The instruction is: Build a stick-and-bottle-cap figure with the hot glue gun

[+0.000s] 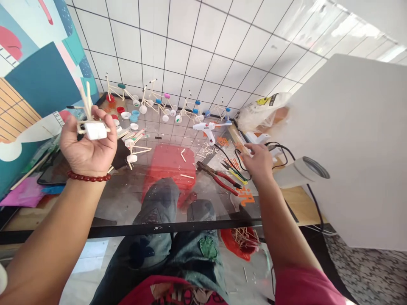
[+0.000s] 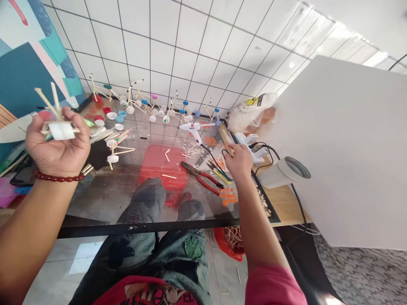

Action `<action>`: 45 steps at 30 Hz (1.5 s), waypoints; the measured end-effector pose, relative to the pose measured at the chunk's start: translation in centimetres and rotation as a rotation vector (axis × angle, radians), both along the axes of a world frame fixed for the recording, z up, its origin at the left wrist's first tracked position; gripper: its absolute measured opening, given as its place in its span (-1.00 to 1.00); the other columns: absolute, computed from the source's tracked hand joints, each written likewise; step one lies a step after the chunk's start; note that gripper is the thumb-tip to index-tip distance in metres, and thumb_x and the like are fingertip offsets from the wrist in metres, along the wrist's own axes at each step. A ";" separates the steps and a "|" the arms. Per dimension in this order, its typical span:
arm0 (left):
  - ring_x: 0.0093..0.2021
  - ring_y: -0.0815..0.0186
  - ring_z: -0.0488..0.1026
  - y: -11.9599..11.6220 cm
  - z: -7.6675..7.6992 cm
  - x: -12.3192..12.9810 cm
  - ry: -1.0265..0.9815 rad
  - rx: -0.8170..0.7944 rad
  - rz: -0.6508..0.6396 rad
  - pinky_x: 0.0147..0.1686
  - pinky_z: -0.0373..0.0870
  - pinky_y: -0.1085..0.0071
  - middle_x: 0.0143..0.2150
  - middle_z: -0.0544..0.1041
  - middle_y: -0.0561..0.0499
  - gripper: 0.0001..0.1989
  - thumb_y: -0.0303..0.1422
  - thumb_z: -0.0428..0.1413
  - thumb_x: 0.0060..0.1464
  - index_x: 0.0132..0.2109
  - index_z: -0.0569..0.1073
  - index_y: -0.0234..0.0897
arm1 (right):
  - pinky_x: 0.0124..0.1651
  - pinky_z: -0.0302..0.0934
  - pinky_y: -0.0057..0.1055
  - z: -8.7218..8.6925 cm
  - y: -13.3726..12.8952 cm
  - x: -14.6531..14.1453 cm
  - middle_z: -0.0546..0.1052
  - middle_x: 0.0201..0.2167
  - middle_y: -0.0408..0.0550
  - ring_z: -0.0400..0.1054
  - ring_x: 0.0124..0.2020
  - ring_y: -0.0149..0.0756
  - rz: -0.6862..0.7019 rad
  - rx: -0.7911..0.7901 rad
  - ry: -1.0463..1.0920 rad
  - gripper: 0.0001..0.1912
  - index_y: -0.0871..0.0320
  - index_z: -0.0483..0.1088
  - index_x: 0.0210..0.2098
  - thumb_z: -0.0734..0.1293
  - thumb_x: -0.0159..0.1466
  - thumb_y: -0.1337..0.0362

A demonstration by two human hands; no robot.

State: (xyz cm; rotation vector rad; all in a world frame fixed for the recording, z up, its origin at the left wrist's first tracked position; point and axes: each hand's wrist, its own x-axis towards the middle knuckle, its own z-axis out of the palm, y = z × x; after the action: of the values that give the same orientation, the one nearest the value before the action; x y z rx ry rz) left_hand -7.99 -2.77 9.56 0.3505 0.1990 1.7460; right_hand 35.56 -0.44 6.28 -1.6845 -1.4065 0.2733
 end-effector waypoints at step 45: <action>-0.27 0.25 0.61 0.9 -4.0 4.2 0.318 -0.292 -0.142 -0.07 0.63 0.29 -0.31 0.62 -0.13 -0.83 -0.38 0.08 0.21 -0.23 0.57 -0.32 | 0.12 0.26 -0.31 -2.6 3.4 -16.0 0.59 0.04 0.09 0.47 0.05 -0.19 0.894 -0.100 -0.624 -0.65 0.17 0.59 -0.02 0.28 0.28 0.47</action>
State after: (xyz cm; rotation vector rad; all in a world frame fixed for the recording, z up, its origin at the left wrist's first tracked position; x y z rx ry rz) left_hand -3.83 -1.85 5.51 0.4152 0.6365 1.4880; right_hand 19.54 2.99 3.64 -1.1410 -2.6147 0.3185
